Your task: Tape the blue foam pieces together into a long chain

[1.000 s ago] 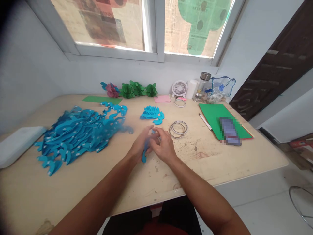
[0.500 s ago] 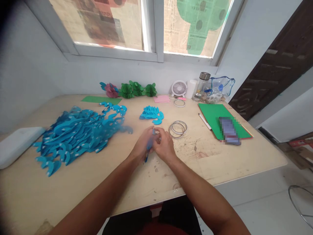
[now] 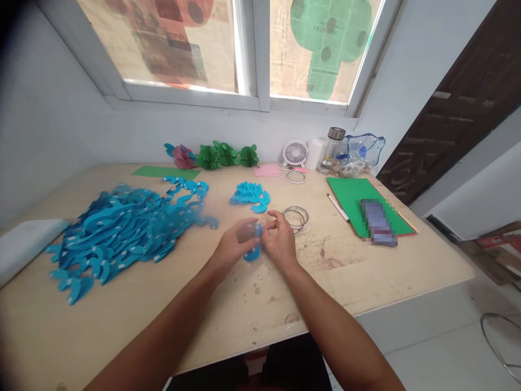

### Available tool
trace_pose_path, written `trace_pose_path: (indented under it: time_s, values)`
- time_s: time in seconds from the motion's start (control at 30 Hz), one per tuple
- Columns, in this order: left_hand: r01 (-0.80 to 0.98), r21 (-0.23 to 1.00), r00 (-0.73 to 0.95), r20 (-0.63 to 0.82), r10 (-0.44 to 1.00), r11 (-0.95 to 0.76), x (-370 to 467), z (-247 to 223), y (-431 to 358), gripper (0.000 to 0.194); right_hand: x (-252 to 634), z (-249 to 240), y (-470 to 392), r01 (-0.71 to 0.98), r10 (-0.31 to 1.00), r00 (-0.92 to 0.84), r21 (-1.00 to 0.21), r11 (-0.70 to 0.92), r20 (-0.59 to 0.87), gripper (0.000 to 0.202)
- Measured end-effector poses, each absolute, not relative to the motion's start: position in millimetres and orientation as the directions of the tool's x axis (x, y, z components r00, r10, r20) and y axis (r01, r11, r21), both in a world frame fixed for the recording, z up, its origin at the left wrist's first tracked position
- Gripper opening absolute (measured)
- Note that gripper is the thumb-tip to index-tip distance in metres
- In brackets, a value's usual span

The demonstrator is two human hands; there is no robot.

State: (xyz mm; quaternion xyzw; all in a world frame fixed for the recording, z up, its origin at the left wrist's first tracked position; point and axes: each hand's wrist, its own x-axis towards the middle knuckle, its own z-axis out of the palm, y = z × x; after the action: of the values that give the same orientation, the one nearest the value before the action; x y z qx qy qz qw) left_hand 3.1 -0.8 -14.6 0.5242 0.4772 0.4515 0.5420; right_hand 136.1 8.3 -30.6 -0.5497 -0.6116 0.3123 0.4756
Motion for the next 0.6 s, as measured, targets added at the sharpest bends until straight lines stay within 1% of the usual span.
trace_pose_path:
  time_s: [0.13,0.2,0.23,0.3,0.37,0.47,0.53,0.6]
  values:
    - [0.202,0.974,0.179,0.065,0.982,-0.102,1,-19,0,0.06,135,-28,8,0.367,0.964,0.108,-0.911,0.189,0.243,0.044]
    - [0.247,0.96,0.169,0.087,0.982,-0.128,1,-21,1,0.057,134,-28,8,0.363,0.964,0.112,-0.913,0.188,0.243,0.044]
    - [0.237,0.964,0.154,0.086,0.984,-0.121,1,-21,1,0.055,134,-28,8,0.36,0.964,0.113,-0.914,0.188,0.242,0.044]
    - [0.16,0.985,0.125,0.045,0.991,-0.065,1,-20,1,0.047,134,-29,8,0.35,0.965,0.112,-0.918,0.187,0.239,0.045]
    - [0.038,0.999,0.123,-0.033,0.992,0.028,0,-16,1,0.039,134,-28,8,0.336,0.967,0.105,-0.924,0.185,0.232,0.044]
    - [-0.123,0.974,0.182,-0.164,0.969,0.188,-2,-8,-1,0.031,133,-26,7,0.317,0.968,0.093,-0.928,0.195,0.235,0.044]
    - [-0.193,0.947,0.204,-0.219,0.954,0.258,-3,-3,-2,0.03,132,-24,6,0.303,0.965,0.086,-0.929,0.21,0.246,0.043]
    - [-0.217,0.933,0.199,-0.245,0.949,0.286,-4,-1,-3,0.028,130,-22,5,0.283,0.967,0.081,-0.935,0.212,0.243,0.042]
